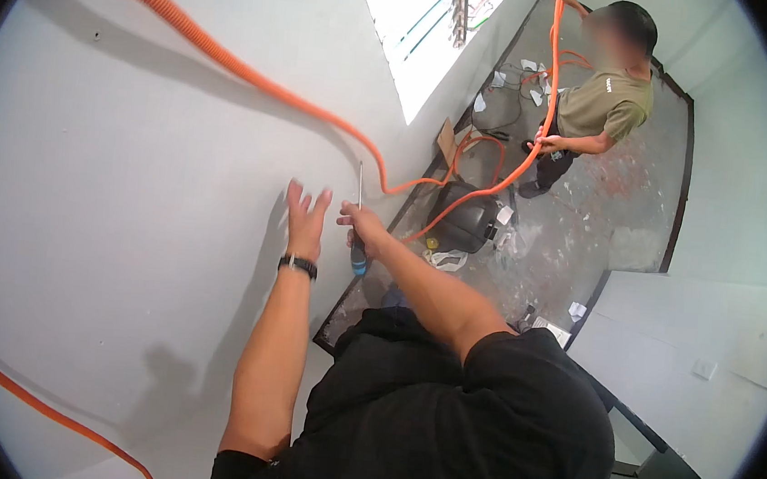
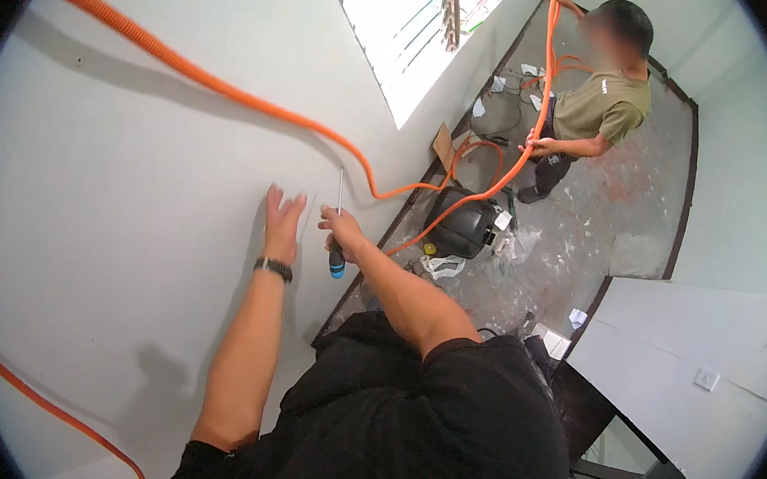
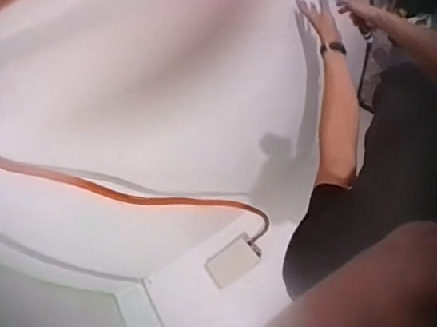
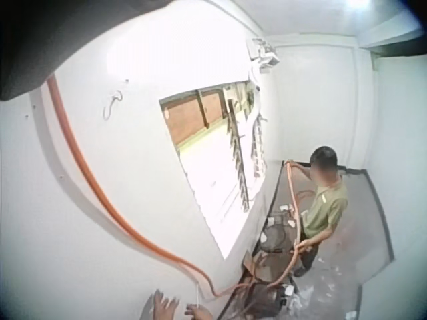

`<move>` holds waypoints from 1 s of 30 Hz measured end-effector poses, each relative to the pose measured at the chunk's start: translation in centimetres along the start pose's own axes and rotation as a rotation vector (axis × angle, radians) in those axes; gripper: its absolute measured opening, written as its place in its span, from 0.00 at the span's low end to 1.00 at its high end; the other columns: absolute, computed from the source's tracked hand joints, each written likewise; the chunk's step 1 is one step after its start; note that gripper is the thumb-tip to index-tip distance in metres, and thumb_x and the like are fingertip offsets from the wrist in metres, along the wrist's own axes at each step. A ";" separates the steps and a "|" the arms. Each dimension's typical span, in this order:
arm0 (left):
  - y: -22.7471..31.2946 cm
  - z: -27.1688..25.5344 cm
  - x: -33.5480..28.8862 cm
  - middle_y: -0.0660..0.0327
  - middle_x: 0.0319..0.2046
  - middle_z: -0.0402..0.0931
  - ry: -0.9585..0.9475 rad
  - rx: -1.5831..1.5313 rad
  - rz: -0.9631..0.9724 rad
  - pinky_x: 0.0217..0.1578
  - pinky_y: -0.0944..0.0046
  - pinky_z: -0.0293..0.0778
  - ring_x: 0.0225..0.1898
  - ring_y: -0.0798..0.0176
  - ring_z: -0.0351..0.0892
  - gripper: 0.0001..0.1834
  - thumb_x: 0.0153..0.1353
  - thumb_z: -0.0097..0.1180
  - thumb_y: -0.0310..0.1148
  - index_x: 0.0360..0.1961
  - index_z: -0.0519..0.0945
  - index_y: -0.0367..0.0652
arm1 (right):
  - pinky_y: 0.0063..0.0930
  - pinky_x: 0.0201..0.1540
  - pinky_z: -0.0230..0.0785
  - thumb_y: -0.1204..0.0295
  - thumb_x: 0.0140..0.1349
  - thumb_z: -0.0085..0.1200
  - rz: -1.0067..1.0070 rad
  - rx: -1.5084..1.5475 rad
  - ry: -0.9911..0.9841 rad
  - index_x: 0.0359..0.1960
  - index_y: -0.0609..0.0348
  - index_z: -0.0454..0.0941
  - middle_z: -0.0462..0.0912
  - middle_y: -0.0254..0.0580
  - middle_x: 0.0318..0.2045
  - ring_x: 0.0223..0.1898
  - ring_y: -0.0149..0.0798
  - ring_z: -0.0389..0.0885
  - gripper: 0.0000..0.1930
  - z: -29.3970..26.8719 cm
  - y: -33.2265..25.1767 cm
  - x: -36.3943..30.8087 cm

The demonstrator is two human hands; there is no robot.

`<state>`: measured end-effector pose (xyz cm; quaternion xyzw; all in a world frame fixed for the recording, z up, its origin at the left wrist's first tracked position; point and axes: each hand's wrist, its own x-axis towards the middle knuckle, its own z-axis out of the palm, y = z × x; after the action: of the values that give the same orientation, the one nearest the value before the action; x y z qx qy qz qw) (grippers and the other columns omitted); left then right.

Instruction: The person pulls an orange conduit through a window opening, trims it with shears, and secures it to existing pipework using tape.

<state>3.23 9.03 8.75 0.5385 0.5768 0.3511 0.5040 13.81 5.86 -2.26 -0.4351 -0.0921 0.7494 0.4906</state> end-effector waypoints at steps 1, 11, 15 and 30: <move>1.4 0.9 1.8 0.47 0.79 0.44 -0.025 0.013 -0.010 0.75 0.48 0.52 0.78 0.47 0.50 0.53 0.67 0.65 0.41 0.80 0.41 0.41 | 0.33 0.22 0.69 0.47 0.70 0.53 -0.001 -0.004 -0.003 0.59 0.62 0.72 0.79 0.53 0.50 0.17 0.32 0.69 0.30 0.0 0.7 -0.2; 12.1 6.4 10.8 0.46 0.78 0.47 -0.188 -0.031 0.162 0.73 0.45 0.52 0.78 0.46 0.51 0.51 0.68 0.61 0.51 0.80 0.44 0.44 | 0.34 0.28 0.70 0.33 0.71 0.41 0.117 0.275 0.061 0.64 0.59 0.71 0.78 0.47 0.47 0.21 0.31 0.66 0.40 -0.2 1.9 1.0; 12.8 7.1 10.5 0.44 0.78 0.47 -0.236 0.007 0.213 0.74 0.50 0.53 0.78 0.46 0.51 0.48 0.71 0.58 0.48 0.80 0.45 0.44 | 0.34 0.29 0.70 0.32 0.70 0.41 0.076 0.358 0.093 0.66 0.59 0.70 0.79 0.47 0.46 0.23 0.31 0.67 0.42 -2.3 1.5 1.9; 4.9 5.3 18.9 0.50 0.80 0.42 -0.182 -0.187 -0.167 0.76 0.43 0.45 0.81 0.46 0.40 0.52 0.69 0.50 0.66 0.79 0.49 0.41 | 0.34 0.30 0.71 0.29 0.65 0.48 -0.005 0.537 0.218 0.71 0.58 0.65 0.78 0.58 0.53 0.25 0.32 0.68 0.47 -3.5 2.8 9.3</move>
<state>11.32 27.60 8.26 0.4691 0.5364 0.3097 0.6295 13.23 11.05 -11.21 -0.3671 0.1619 0.6946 0.5971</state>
